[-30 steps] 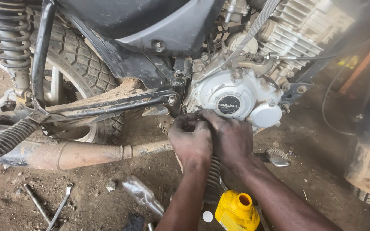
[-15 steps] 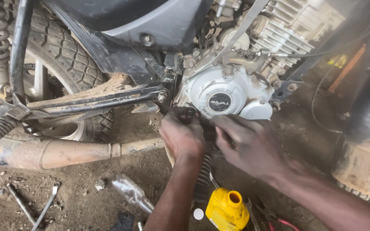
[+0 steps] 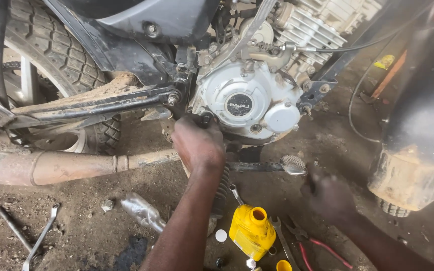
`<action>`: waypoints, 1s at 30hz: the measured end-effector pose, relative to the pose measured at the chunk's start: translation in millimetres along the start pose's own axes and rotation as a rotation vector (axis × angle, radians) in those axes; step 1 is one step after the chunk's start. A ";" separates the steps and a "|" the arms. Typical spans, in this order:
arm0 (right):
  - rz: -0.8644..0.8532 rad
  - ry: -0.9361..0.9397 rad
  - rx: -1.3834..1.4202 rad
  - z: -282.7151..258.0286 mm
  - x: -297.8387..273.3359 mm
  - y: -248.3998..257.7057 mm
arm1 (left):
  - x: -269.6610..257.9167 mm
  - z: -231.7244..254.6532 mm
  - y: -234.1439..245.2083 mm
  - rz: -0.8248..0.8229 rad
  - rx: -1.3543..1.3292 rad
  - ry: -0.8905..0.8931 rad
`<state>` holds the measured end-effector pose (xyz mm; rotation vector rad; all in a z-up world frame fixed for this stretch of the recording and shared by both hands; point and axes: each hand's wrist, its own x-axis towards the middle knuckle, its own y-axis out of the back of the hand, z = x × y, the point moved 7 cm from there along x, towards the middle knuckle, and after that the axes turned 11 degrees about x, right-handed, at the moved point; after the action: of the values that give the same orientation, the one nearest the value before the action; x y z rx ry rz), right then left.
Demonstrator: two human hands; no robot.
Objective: Removing a bolt from a motorcycle engine using pliers and a socket wrench.
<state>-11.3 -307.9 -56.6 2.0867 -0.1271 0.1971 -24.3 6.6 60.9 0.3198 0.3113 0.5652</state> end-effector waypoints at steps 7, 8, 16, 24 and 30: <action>-0.606 -0.527 -0.200 147.4 -87.7 -136.8 | 0.9 -1.0 3.2 -0.083 0.020 0.027; -0.554 -0.629 -0.230 164.2 -97.2 -138.2 | 1.8 0.5 -0.3 -0.094 0.021 0.020; -0.462 -0.533 -0.331 184.6 -93.6 -145.5 | 10.3 -0.6 -2.0 -0.083 0.056 -0.022; -0.433 -0.374 -0.537 233.2 9.2 -57.4 | 16.9 -3.0 -5.6 -0.060 0.210 -0.131; -0.353 -0.399 -0.463 197.0 56.5 63.4 | 22.6 -6.9 -0.6 -0.047 0.129 -0.158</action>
<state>50.6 -510.7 -88.7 1.6275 -0.0363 -0.4281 -8.5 20.3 50.0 0.4780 0.2020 0.4710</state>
